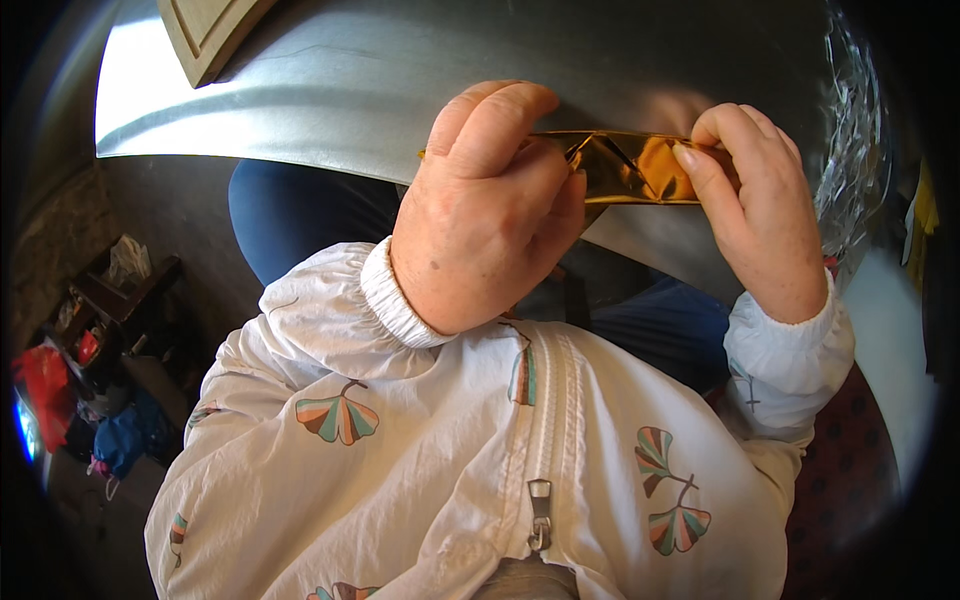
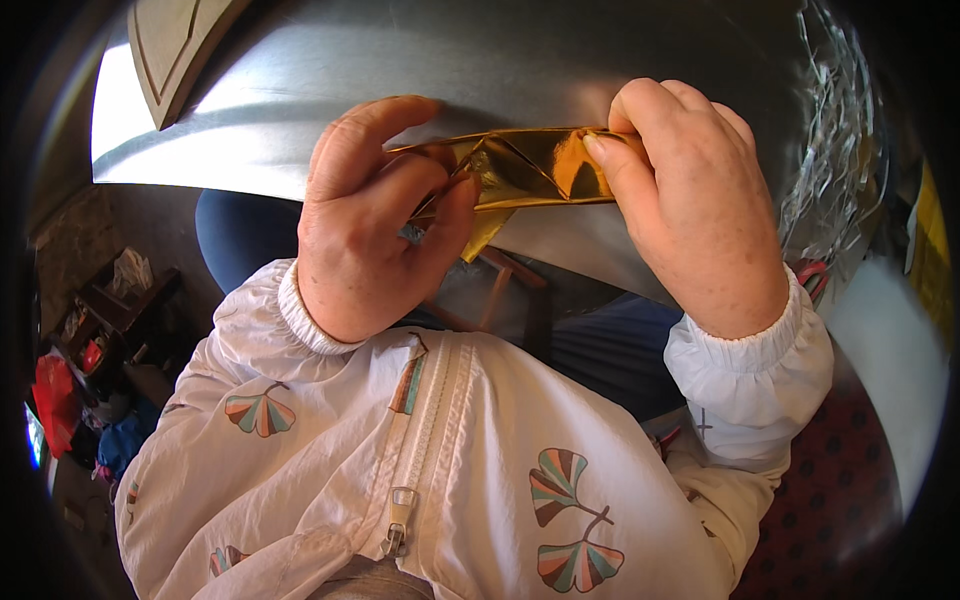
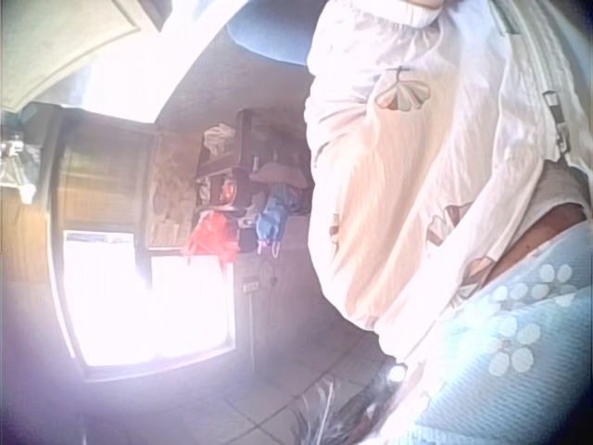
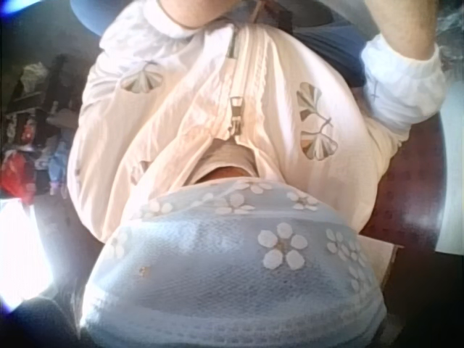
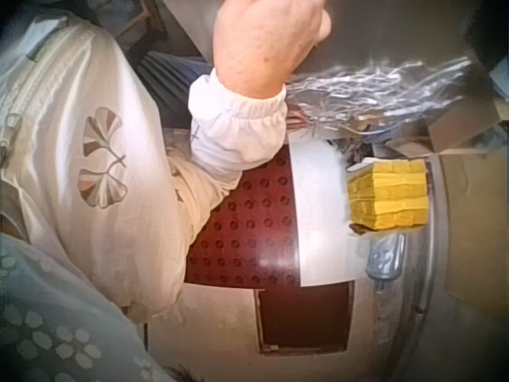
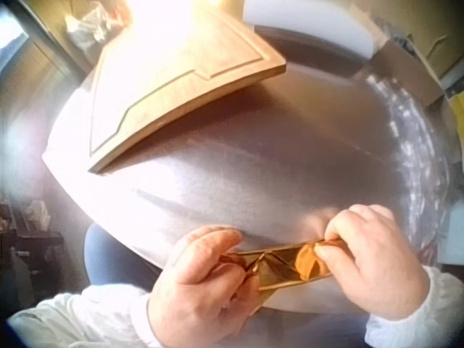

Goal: The person folds a gold-colored sheet of paper by hand on a metal table, repeatedly creasing and shaping it into a compact form. The person handles the paper directly without tools, adjusting folds and pressing edges to maintain shape.

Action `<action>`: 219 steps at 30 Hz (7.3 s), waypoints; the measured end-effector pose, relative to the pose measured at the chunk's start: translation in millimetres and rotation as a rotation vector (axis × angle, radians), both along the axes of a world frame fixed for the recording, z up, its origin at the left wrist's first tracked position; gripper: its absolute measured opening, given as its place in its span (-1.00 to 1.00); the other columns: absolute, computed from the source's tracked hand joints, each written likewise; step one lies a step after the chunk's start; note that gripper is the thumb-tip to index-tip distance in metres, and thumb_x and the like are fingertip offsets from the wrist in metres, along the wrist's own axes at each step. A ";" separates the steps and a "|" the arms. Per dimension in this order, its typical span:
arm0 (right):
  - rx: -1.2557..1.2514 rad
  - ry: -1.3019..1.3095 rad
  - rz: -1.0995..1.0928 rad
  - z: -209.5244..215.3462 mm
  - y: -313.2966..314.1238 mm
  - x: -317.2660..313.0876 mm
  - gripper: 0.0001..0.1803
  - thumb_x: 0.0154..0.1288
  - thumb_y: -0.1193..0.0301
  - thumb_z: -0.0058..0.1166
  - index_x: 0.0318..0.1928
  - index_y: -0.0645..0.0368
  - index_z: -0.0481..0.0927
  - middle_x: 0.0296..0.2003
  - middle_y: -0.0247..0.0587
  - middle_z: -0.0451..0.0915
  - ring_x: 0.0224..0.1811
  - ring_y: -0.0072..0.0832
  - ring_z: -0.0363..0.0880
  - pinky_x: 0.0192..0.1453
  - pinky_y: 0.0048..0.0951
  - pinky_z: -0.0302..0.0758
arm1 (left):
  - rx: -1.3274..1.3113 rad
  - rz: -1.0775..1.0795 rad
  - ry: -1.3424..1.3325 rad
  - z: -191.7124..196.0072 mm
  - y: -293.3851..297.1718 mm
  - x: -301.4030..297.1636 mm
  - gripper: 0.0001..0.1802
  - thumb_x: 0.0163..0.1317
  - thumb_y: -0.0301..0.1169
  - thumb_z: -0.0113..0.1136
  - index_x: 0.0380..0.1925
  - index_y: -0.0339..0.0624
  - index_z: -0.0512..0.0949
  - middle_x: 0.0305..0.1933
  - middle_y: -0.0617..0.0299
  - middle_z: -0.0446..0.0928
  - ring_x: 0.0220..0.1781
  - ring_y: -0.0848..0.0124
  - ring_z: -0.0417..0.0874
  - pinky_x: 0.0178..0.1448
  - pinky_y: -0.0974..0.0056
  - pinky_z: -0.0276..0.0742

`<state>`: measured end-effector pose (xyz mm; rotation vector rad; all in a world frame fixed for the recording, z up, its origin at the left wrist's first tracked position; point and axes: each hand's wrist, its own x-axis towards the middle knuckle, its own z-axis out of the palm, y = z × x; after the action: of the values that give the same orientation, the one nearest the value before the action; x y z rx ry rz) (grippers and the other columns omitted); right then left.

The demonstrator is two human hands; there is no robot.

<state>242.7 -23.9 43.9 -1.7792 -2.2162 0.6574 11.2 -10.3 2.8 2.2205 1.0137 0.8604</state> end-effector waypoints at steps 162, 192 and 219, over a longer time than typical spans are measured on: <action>0.617 0.041 -0.044 -65.5 -89.5 -26.3 -0.72 0.24 0.38 0.23 -0.04 0.15 0.68 0.08 -0.21 0.65 -0.09 -0.25 0.68 0.30 -0.10 0.44 | 0.516 -0.524 0.134 -15.7 10.1 -8.0 -0.52 0.12 -0.35 0.36 0.11 -0.05 0.60 0.23 0.26 0.57 0.27 0.28 0.55 0.20 0.13 0.45; 0.538 0.294 -0.618 -58.9 -80.7 -62.0 -0.87 0.31 0.34 0.22 -0.38 0.05 0.63 -0.24 -0.41 0.76 -0.28 -0.37 0.62 0.35 -0.13 0.14 | 0.093 -0.502 -0.105 -14.3 44.4 16.7 -0.80 0.01 -0.37 0.50 -0.38 -0.15 0.68 -0.16 0.20 0.66 -0.08 0.18 0.61 0.02 0.15 0.52; 0.250 0.452 -0.789 -32.1 -49.7 -50.9 -0.74 0.17 0.34 0.19 -0.60 0.18 0.58 -0.71 -0.23 0.56 -0.66 -0.24 0.50 -0.13 -0.26 0.39 | 0.215 -0.265 -0.021 -12.1 30.1 22.6 -0.90 0.00 -0.41 0.42 -0.52 -0.16 0.67 -0.27 0.24 0.60 -0.16 0.16 0.57 0.00 0.14 0.50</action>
<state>191.7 -73.6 11.9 -1.9148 -1.1141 0.4958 33.8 19.8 -9.3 2.4490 0.6213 0.9035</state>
